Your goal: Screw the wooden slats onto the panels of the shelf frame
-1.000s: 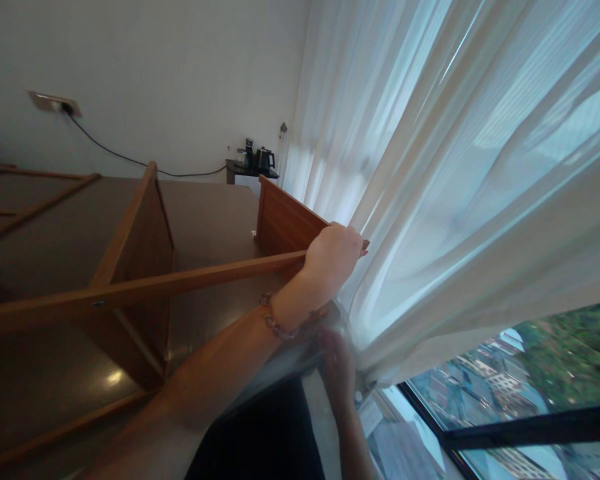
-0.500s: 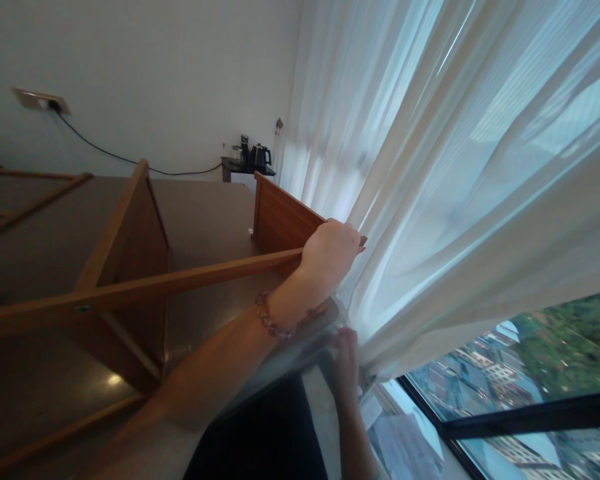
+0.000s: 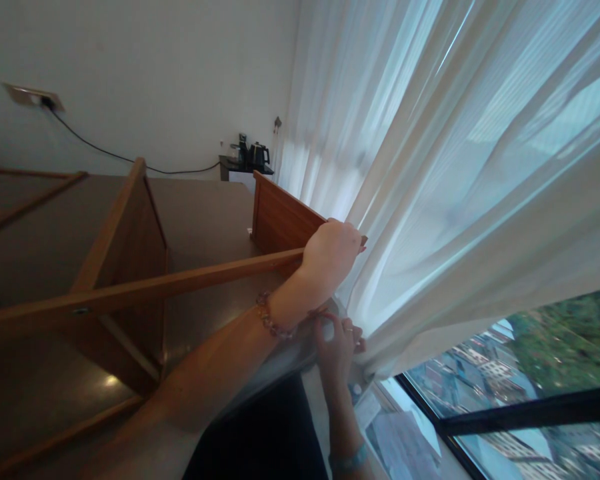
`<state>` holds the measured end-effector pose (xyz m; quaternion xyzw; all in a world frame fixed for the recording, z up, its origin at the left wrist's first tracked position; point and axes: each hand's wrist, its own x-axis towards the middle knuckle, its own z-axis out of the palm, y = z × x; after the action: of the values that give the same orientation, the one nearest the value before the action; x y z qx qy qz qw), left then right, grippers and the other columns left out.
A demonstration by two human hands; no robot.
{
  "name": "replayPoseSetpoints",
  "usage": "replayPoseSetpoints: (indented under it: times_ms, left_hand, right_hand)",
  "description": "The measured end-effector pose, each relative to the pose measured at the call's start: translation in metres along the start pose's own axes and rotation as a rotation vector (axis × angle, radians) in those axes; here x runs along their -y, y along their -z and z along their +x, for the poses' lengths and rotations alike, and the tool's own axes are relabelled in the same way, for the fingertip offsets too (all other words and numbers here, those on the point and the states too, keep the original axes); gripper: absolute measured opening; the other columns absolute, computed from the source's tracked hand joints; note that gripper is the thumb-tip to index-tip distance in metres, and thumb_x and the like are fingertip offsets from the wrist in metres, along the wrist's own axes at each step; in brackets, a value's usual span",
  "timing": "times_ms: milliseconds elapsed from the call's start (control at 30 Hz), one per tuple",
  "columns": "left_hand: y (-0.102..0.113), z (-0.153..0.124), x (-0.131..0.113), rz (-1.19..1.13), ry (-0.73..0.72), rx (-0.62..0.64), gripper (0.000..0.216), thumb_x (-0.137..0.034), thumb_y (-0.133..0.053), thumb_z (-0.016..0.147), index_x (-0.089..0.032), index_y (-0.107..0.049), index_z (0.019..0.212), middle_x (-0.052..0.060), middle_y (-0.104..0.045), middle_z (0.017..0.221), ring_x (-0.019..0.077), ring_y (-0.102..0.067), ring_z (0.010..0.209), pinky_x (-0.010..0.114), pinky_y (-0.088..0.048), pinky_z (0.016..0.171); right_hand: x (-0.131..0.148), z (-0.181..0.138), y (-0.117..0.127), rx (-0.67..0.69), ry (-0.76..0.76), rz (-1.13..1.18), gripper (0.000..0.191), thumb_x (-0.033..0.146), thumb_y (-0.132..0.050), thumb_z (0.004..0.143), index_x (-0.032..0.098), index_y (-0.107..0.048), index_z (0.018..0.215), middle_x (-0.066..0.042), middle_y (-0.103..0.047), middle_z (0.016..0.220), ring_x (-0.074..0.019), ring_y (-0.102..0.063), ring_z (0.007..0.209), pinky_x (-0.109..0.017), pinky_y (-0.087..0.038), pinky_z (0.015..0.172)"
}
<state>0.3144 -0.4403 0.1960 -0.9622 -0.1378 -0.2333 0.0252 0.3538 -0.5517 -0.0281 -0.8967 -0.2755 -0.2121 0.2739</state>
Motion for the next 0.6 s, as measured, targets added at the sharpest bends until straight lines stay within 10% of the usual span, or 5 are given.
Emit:
replayPoseSetpoints:
  times_ms: [600]
  left_hand:
    - [0.0009, -0.0001, 0.0, 0.009, -0.018, 0.002, 0.031, -0.028, -0.046, 0.098, -0.006, -0.069, 0.098, 0.014, -0.069, 0.092, 0.0238, -0.066, 0.086, 0.028, -0.026, 0.055]
  right_hand:
    - [-0.0007, 0.0092, 0.0035, 0.065, 0.044, -0.022, 0.018, 0.036, -0.054, 0.086, 0.025, -0.068, 0.089, -0.005, -0.061, 0.088, -0.0274, -0.049, 0.095, -0.043, -0.019, 0.088]
